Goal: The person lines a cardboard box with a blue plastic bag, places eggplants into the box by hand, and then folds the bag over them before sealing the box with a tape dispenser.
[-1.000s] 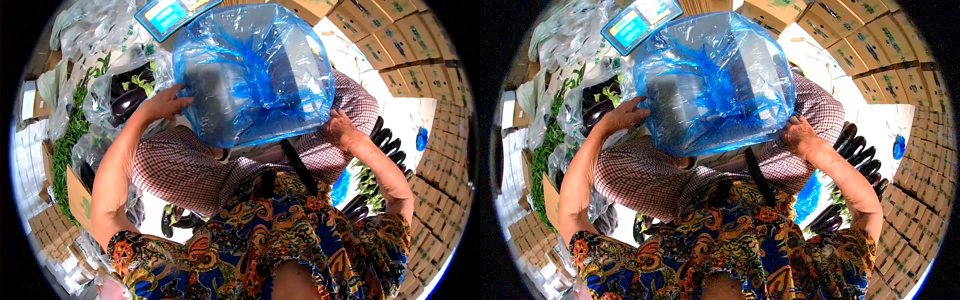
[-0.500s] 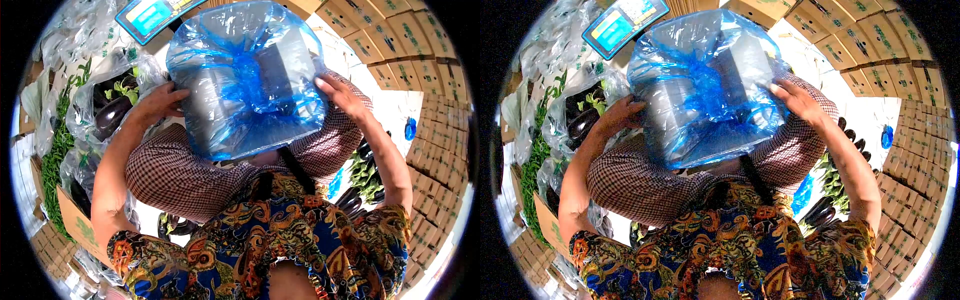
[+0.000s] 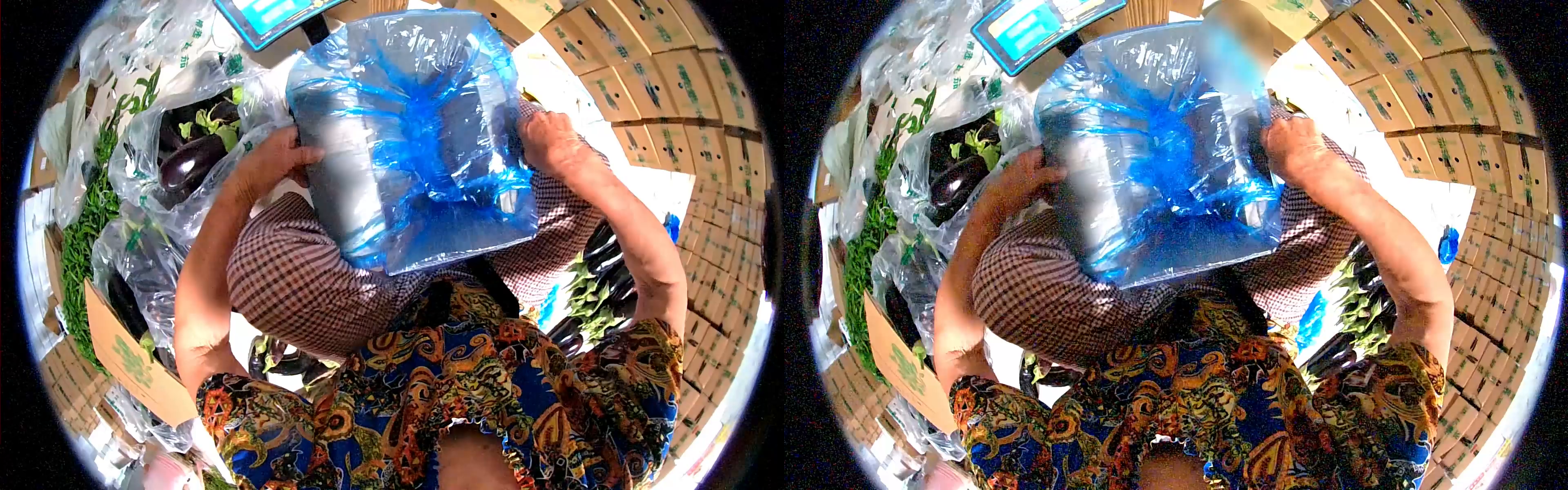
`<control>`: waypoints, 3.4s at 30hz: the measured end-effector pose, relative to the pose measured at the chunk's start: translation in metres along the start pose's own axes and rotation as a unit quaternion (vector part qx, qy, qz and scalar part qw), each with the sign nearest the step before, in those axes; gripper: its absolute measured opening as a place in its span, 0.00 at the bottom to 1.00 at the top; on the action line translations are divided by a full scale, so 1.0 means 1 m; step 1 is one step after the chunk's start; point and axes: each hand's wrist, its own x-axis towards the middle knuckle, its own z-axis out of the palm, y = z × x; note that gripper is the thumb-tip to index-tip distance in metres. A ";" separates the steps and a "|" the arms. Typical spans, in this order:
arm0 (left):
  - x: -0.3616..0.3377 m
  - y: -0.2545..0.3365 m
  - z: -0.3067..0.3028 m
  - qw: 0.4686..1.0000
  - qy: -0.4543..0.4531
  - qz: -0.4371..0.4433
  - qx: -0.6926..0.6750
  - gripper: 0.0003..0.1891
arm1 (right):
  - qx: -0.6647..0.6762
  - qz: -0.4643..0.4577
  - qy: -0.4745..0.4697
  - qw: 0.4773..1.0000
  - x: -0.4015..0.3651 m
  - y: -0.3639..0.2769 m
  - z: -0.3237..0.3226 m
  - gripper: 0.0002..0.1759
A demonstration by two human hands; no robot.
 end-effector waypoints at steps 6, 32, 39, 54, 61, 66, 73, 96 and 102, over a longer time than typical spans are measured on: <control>0.007 -0.002 0.000 0.997 0.066 -0.014 0.042 0.24 | 0.248 -0.158 0.192 0.936 -0.028 -0.009 -0.068 0.12; 0.034 0.085 -0.008 0.801 0.074 0.247 0.540 0.11 | 0.052 -0.014 0.126 0.991 0.033 0.023 -0.039 0.08; 0.053 0.046 -0.011 0.802 0.226 0.446 0.327 0.12 | 0.205 -0.196 0.159 0.946 0.097 -0.085 -0.032 0.26; -0.077 -0.091 -0.099 0.709 0.467 0.012 0.528 0.39 | 0.105 -0.262 -0.168 0.945 0.125 -0.136 -0.017 0.20; -0.078 -0.080 -0.132 0.769 0.301 -0.146 0.545 0.39 | 0.163 -0.260 -0.125 0.944 0.161 -0.136 0.054 0.19; -0.138 -0.054 -0.130 0.916 0.367 -0.107 0.124 0.39 | 0.236 -0.222 -0.148 0.934 0.129 -0.139 0.043 0.23; -0.168 -0.081 -0.065 0.788 0.263 0.170 -0.531 0.41 | 0.072 -0.214 -0.257 0.940 0.120 -0.126 -0.024 0.36; -0.061 0.060 0.012 0.938 0.083 0.298 -0.157 0.40 | 0.878 -0.214 -0.018 0.429 0.052 -0.100 -0.166 0.35; -0.064 0.026 -0.004 0.967 0.166 0.169 -0.095 0.24 | 0.890 -0.089 -0.088 0.438 0.036 -0.076 -0.095 0.31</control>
